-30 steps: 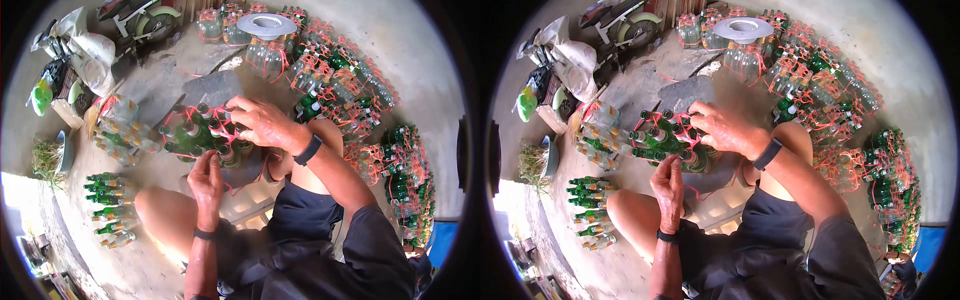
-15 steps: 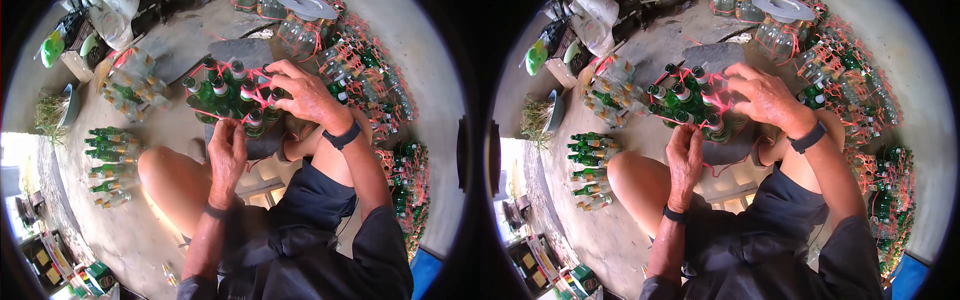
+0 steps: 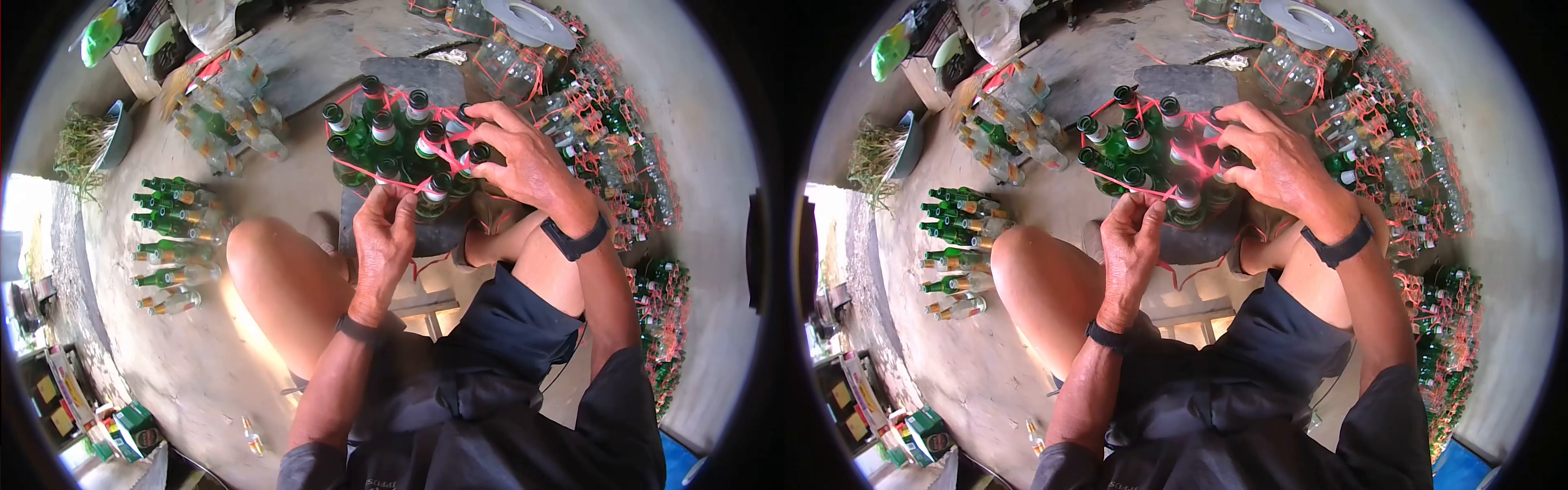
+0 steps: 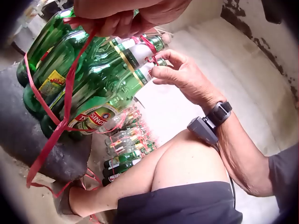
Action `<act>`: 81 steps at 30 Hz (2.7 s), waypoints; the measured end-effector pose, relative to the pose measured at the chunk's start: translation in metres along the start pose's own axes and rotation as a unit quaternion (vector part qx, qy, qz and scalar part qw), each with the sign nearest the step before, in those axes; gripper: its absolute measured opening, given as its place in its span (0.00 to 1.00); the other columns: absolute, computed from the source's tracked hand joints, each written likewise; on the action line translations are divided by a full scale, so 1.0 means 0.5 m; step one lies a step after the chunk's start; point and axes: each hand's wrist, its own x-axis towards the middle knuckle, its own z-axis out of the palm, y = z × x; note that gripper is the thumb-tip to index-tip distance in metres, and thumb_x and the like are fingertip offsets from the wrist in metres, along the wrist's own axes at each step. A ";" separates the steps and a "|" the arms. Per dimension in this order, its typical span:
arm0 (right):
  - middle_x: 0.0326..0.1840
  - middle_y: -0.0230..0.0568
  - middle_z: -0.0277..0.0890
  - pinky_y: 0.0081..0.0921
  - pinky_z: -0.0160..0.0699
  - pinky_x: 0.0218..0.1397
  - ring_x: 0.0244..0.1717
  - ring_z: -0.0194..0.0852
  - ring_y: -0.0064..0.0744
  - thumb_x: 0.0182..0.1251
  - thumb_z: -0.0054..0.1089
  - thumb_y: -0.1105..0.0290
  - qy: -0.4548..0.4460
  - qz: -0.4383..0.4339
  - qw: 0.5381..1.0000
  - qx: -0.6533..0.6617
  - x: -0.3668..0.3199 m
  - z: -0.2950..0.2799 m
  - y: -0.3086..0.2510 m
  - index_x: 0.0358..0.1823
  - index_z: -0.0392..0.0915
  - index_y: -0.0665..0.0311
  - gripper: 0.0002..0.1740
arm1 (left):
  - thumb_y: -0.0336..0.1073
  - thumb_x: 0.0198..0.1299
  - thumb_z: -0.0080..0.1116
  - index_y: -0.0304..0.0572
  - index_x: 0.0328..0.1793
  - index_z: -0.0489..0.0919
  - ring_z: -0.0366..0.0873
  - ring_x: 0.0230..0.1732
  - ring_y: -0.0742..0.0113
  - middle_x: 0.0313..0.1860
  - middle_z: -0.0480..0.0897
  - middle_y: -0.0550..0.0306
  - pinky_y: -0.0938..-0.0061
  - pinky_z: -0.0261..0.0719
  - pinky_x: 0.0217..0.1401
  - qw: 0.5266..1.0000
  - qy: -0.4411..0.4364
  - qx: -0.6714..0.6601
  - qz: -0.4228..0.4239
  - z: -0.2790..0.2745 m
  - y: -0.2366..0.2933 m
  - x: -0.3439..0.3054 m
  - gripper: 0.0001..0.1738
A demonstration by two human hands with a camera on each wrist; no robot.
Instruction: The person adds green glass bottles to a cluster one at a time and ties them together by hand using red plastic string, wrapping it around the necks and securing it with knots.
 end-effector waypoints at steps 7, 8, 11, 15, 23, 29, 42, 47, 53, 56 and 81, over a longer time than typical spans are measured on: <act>0.60 0.43 0.83 0.45 0.83 0.64 0.63 0.82 0.51 0.62 0.70 0.78 0.053 -0.048 0.996 -0.052 0.019 -0.020 -0.068 0.50 0.86 0.65 0.15 | 0.34 0.79 0.66 0.32 0.49 0.86 0.74 0.40 0.84 0.38 0.84 0.71 0.81 0.73 0.43 0.999 0.021 0.046 -0.010 -0.007 -0.016 0.002 0.10; 0.55 0.45 0.84 0.46 0.83 0.61 0.59 0.83 0.53 0.63 0.70 0.79 0.038 -0.053 0.998 -0.020 0.026 -0.018 -0.072 0.50 0.86 0.66 0.13 | 0.34 0.78 0.67 0.30 0.50 0.88 0.74 0.38 0.84 0.37 0.84 0.70 0.81 0.74 0.42 0.998 0.028 0.045 -0.021 -0.005 -0.016 0.003 0.11; 0.47 0.46 0.85 0.46 0.84 0.54 0.51 0.85 0.55 0.65 0.66 0.80 0.000 -0.067 0.997 0.037 0.045 0.001 -0.078 0.48 0.87 0.65 0.11 | 0.36 0.77 0.69 0.27 0.50 0.90 0.74 0.35 0.83 0.35 0.85 0.68 0.80 0.74 0.39 0.996 0.065 0.045 -0.049 0.002 -0.022 0.008 0.13; 0.43 0.51 0.87 0.49 0.85 0.50 0.46 0.88 0.59 0.68 0.61 0.77 -0.068 -0.076 0.993 0.052 0.073 0.030 -0.083 0.47 0.88 0.63 0.10 | 0.37 0.75 0.70 0.24 0.48 0.91 0.75 0.34 0.82 0.32 0.86 0.67 0.79 0.75 0.37 0.990 0.093 0.086 -0.056 0.009 -0.027 0.015 0.16; 0.43 0.56 0.89 0.47 0.85 0.52 0.47 0.89 0.57 0.71 0.58 0.75 -0.269 -0.020 0.956 0.117 0.129 0.041 -0.080 0.49 0.89 0.67 0.12 | 0.46 0.71 0.73 0.26 0.43 0.92 0.85 0.28 0.71 0.25 0.89 0.47 0.65 0.83 0.36 0.981 0.134 0.131 -0.059 0.017 -0.036 0.023 0.22; 0.43 0.53 0.90 0.43 0.85 0.53 0.46 0.89 0.50 0.71 0.56 0.76 -0.347 0.015 0.910 0.228 0.150 0.063 -0.044 0.52 0.88 0.70 0.15 | 0.50 0.71 0.74 0.27 0.41 0.92 0.84 0.26 0.68 0.22 0.87 0.43 0.61 0.83 0.35 0.979 0.129 0.136 -0.082 0.016 -0.045 0.026 0.25; 0.42 0.53 0.85 0.56 0.85 0.51 0.48 0.89 0.63 0.67 0.61 0.72 -0.286 -0.094 0.952 -0.056 0.149 0.037 -0.097 0.39 0.88 0.65 0.08 | 0.46 0.78 0.69 0.26 0.40 0.90 0.71 0.25 0.81 0.24 0.82 0.65 0.76 0.69 0.25 0.988 0.098 0.081 -0.092 0.021 -0.049 0.019 0.23; 0.41 0.51 0.86 0.55 0.86 0.48 0.46 0.89 0.60 0.66 0.63 0.70 -0.287 -0.123 0.944 -0.105 0.156 0.027 -0.103 0.38 0.87 0.64 0.07 | 0.45 0.79 0.67 0.27 0.42 0.90 0.71 0.26 0.82 0.24 0.81 0.66 0.78 0.69 0.27 0.989 0.087 0.088 -0.078 0.017 -0.050 0.018 0.23; 0.40 0.49 0.86 0.53 0.86 0.45 0.44 0.89 0.58 0.63 0.65 0.70 -0.275 -0.168 0.936 -0.139 0.160 0.014 -0.098 0.37 0.86 0.62 0.05 | 0.46 0.80 0.67 0.27 0.41 0.90 0.71 0.28 0.83 0.26 0.81 0.69 0.77 0.69 0.28 0.994 0.076 0.048 -0.061 0.017 -0.059 0.018 0.24; 0.40 0.46 0.86 0.52 0.86 0.45 0.45 0.89 0.56 0.61 0.68 0.70 -0.249 -0.210 0.935 -0.141 0.163 0.011 -0.094 0.37 0.86 0.61 0.05 | 0.47 0.80 0.67 0.28 0.41 0.90 0.70 0.29 0.83 0.27 0.81 0.70 0.78 0.69 0.30 0.994 0.066 0.054 -0.071 0.009 -0.049 0.017 0.24; 0.28 0.38 0.78 0.33 0.75 0.35 0.30 0.77 0.26 0.67 0.69 0.70 -0.314 -0.010 0.935 0.168 0.181 -0.017 -0.043 0.34 0.77 0.69 0.11 | 0.44 0.83 0.63 0.29 0.48 0.89 0.67 0.34 0.84 0.31 0.78 0.74 0.80 0.68 0.35 0.997 -0.003 0.023 -0.070 0.006 -0.009 0.011 0.21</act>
